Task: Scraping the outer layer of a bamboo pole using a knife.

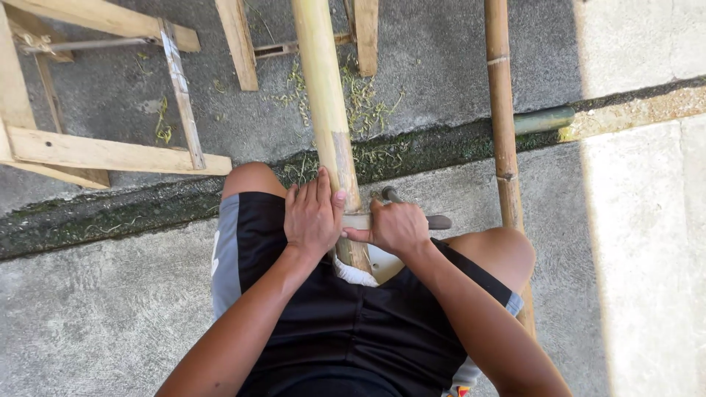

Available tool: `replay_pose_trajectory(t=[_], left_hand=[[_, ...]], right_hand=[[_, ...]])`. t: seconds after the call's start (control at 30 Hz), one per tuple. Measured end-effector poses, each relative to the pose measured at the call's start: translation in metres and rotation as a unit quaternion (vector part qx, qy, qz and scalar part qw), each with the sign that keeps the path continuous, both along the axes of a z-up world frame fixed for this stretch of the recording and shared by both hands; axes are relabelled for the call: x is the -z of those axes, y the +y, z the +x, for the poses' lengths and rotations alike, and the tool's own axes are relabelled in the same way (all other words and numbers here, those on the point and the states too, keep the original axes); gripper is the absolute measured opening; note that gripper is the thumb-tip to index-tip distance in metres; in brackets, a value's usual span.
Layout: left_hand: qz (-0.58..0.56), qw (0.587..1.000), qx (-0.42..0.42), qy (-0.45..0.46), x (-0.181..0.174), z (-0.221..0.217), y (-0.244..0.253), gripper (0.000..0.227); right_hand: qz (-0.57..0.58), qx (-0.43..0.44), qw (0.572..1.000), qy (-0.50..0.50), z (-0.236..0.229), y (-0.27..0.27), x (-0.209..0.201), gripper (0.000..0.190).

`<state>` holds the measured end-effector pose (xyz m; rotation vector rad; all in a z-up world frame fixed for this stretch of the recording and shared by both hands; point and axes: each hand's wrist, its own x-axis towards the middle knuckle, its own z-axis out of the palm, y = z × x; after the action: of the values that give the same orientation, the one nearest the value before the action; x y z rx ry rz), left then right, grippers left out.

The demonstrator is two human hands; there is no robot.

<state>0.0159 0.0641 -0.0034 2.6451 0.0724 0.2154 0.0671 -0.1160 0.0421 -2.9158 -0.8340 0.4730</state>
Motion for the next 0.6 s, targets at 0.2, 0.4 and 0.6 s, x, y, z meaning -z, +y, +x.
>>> replay_pose_trajectory(t=[0.2, 0.4, 0.6], left_hand=[[-0.007, 1.0, -0.006, 0.029, -0.003, 0.0, -0.005, 0.063], [0.014, 0.999, -0.005, 0.036, -0.004, 0.001, -0.007, 0.067], [0.002, 0.999, -0.022, 0.033, -0.004, 0.003, -0.01, 0.065]], right_hand=[[-0.035, -0.005, 0.997, 0.064, 0.001, -0.003, 0.002, 0.09], [-0.036, -0.008, 0.997, 0.072, 0.006, -0.004, 0.001, 0.089], [-0.031, -0.031, 0.998, 0.053, 0.007, -0.006, 0.012, 0.09]])
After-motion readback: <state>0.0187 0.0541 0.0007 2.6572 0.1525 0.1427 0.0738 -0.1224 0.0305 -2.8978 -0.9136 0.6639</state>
